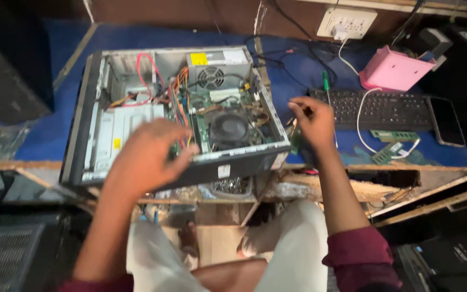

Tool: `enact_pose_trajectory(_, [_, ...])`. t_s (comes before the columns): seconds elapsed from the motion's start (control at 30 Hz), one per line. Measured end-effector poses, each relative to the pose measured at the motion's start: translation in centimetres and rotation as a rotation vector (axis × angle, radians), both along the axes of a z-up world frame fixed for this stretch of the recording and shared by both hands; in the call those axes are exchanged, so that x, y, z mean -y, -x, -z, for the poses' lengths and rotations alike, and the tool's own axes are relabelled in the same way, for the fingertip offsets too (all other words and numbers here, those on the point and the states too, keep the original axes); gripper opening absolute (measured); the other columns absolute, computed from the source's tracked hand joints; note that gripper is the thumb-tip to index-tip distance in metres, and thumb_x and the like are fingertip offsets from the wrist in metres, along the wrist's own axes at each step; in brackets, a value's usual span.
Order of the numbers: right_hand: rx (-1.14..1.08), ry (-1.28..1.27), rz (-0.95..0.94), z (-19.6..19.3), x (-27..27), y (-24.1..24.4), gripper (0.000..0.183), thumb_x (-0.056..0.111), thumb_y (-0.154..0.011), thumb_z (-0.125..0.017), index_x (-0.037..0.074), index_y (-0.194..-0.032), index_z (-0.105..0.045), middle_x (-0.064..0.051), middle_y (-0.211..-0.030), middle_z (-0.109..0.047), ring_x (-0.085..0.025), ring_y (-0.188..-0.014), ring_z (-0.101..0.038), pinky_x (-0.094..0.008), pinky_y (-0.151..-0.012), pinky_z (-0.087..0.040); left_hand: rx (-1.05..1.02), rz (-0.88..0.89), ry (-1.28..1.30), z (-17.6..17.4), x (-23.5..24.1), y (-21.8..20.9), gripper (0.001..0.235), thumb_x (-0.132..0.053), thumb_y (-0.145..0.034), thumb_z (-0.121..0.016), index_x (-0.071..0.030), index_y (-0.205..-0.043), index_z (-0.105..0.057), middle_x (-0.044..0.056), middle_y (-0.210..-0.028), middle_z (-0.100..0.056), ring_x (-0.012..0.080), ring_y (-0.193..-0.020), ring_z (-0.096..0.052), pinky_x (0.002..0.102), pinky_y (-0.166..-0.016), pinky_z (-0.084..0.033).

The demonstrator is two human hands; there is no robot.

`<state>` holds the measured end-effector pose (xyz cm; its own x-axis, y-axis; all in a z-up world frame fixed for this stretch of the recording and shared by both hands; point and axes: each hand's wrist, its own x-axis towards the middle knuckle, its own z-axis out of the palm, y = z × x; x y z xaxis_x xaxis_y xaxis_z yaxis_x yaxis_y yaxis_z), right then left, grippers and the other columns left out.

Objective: The person works inside an open desktop computer case, handling internal wires and installing a green RAM stick into the motherboard. They then use a screwdriver to tighten screws on the back panel of the case.

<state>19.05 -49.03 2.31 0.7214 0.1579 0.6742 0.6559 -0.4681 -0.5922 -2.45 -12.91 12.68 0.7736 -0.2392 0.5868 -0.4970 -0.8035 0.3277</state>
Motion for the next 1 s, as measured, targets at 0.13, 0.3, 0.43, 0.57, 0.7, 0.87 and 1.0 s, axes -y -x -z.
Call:
enact_pose_trajectory(0.13, [0.252,0.383,0.097,-3.0,-2.8,-6.9,0.014,0.023,-0.097,-0.078,0.014,-0.108,-0.081,-0.008,-0.091,-0.066,-0.027,-0.083,-0.061,-0.038,-0.074,-0.048,-0.210,0.047,-0.014,0.5,0.0,-0.5,0.043,-0.041,-0.075,-0.083,-0.004,-0.097,-0.077,0.016,-0.096,-0.074,0.0375,-0.097,-0.066,0.047,-0.088,-0.051])
enact_pose_trajectory(0.3, [0.341,0.686,0.090,-3.5,-5.4,-14.9,0.017,0.027,-0.090,-0.080,0.022,-0.106,-0.083,-0.007,-0.114,-0.066,-0.033,-0.111,-0.053,-0.049,-0.086,-0.042,-0.348,0.093,-0.027,-0.2,-0.3,-1.3,0.049,-0.041,-0.063,-0.089,-0.006,-0.096,-0.079,0.012,-0.097,-0.075,0.0354,-0.102,-0.062,0.046,-0.092,-0.046])
enact_pose_trajectory(0.43, [0.333,0.589,0.055,-1.2,-5.1,-17.0,0.009,0.027,-0.092,-0.080,0.023,-0.100,-0.082,0.002,-0.113,-0.066,-0.029,-0.119,-0.052,-0.049,-0.095,-0.038,-0.435,0.097,-0.106,-0.2,-0.5,-1.9,0.045,-0.033,-0.062,-0.087,-0.011,-0.100,-0.080,0.010,-0.099,-0.075,0.0324,-0.104,-0.062,0.045,-0.102,-0.039])
enact_pose_trajectory(0.57, [0.294,0.604,0.096,-0.5,-4.6,-17.6,0.009,0.030,-0.092,-0.081,0.023,-0.098,-0.082,0.002,-0.111,-0.065,-0.029,-0.114,-0.052,-0.049,-0.092,-0.038,-0.525,0.082,-0.156,0.4,-0.3,-2.5,0.042,-0.034,-0.063,-0.086,-0.012,-0.099,-0.081,0.012,-0.095,-0.074,0.0335,-0.107,-0.062,0.048,-0.110,-0.029])
enact_pose_trajectory(0.7, [0.303,0.566,0.113,-0.8,-4.8,-17.2,0.014,0.031,-0.090,-0.083,0.022,-0.101,-0.082,0.001,-0.111,-0.063,-0.028,-0.116,-0.053,-0.049,-0.094,-0.037,-0.588,0.038,-0.230,0.4,-0.1,-2.7,0.036,-0.041,-0.070,-0.083,-0.014,-0.094,-0.082,0.010,-0.086,-0.075,0.0299,-0.105,-0.063,0.048,-0.119,-0.027])
enact_pose_trajectory(0.87, [0.356,0.601,0.140,-0.9,-4.8,-17.0,0.011,0.028,-0.092,-0.082,0.024,-0.102,-0.083,0.003,-0.115,-0.064,-0.028,-0.118,-0.052,-0.048,-0.092,-0.037,-0.553,0.012,-0.214,0.5,0.1,-2.6,0.039,-0.035,-0.064,-0.083,-0.013,-0.097,-0.082,0.015,-0.089,-0.073,0.0334,-0.106,-0.063,0.048,-0.114,-0.028])
enact_pose_trajectory(1.0, [0.284,0.578,0.150,-0.1,-5.2,-17.2,0.014,0.030,-0.092,-0.084,0.023,-0.104,-0.083,0.001,-0.114,-0.063,-0.029,-0.114,-0.051,-0.050,-0.090,-0.036,-0.475,0.042,-0.206,1.2,-0.1,-2.3,0.037,-0.038,-0.067,-0.082,-0.012,-0.093,-0.082,0.015,-0.091,-0.073,0.0337,-0.107,-0.063,0.049,-0.112,-0.030])
